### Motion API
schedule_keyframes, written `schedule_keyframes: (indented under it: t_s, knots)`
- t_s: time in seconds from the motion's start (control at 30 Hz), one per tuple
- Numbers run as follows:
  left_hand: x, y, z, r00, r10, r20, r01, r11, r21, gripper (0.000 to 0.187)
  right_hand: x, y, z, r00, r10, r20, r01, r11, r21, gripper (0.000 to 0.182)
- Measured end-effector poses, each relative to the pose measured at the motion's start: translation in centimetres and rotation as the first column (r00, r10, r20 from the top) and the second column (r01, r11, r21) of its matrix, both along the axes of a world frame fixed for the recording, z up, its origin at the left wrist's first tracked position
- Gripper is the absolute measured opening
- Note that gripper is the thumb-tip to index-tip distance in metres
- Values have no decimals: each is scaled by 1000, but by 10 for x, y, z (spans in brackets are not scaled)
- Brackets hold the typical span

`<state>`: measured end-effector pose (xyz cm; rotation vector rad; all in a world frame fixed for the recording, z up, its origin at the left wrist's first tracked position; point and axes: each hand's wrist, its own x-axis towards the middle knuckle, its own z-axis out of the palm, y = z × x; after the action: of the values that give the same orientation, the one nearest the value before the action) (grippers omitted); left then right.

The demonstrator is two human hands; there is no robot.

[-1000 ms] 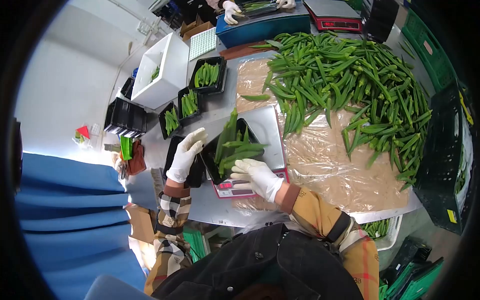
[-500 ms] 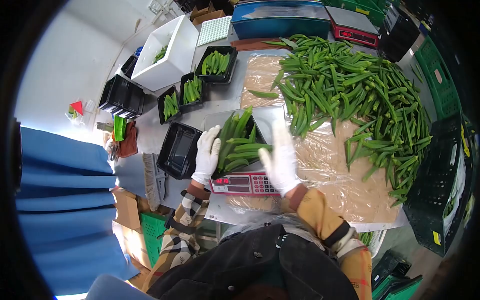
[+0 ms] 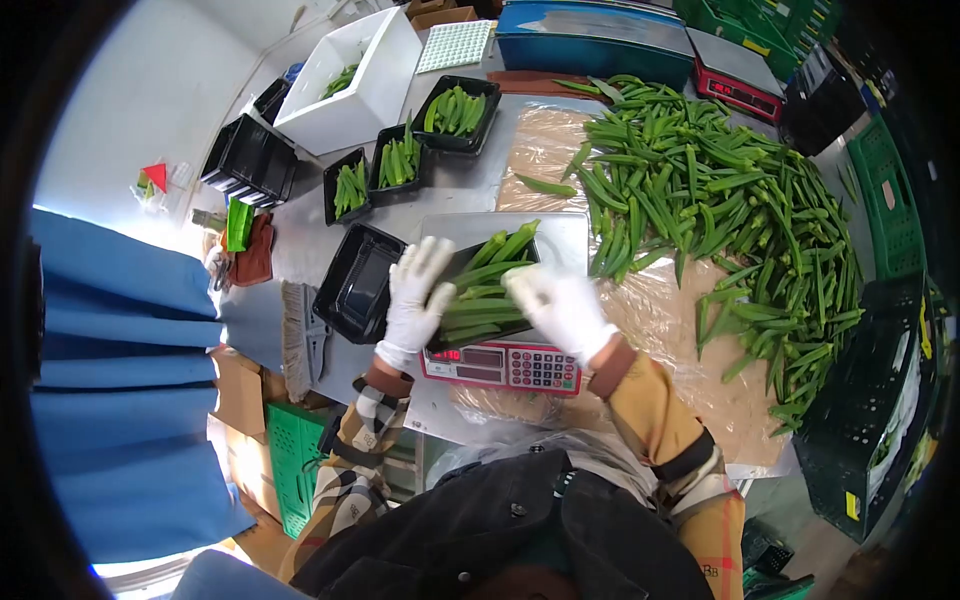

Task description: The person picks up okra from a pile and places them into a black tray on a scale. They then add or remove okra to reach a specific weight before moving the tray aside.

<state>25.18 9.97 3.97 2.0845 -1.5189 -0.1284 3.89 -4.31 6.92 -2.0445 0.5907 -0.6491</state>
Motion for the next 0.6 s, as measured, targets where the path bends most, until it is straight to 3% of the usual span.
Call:
schedule_keyframes:
  t_s: [0.07,0.13,0.17,0.2,0.27,0.3,0.4,0.47,0.53,0.6]
  knots:
    - [11,15,15,978,100,-182,-145,956,-256,45,-17,-17,4,987,-159,32,154,980,128,19]
    - [29,38,12,876,185,-445,-356,872,-337,37,-36,-42,-31,966,-246,73,231,957,174,18]
    - [35,52,12,849,201,-488,-397,853,-339,35,-41,-44,-19,960,-278,-21,269,901,340,17]
    - [39,65,13,820,216,-530,-438,832,-340,33,-43,-52,-33,957,-273,97,225,911,346,19]
    - [39,82,16,776,241,-583,-508,787,-350,32,-36,-57,-32,951,-299,82,283,945,161,21]
    - [39,88,12,745,244,-621,-537,772,-341,32,-33,-61,-30,966,-259,-3,259,966,26,29]
    - [33,97,1,656,195,-729,-576,754,-317,31,-3,-55,-23,981,-196,-2,185,928,-323,40]
    - [22,94,0,620,232,-750,-605,749,-269,31,18,-54,-24,994,-110,-13,93,889,-447,52]
    - [13,91,-3,609,253,-752,-601,766,-229,31,33,-53,-30,991,-87,-98,18,834,-551,51]
    - [7,88,-6,613,238,-753,-579,784,-224,31,30,-53,-23,952,-95,-292,-54,884,-464,45]
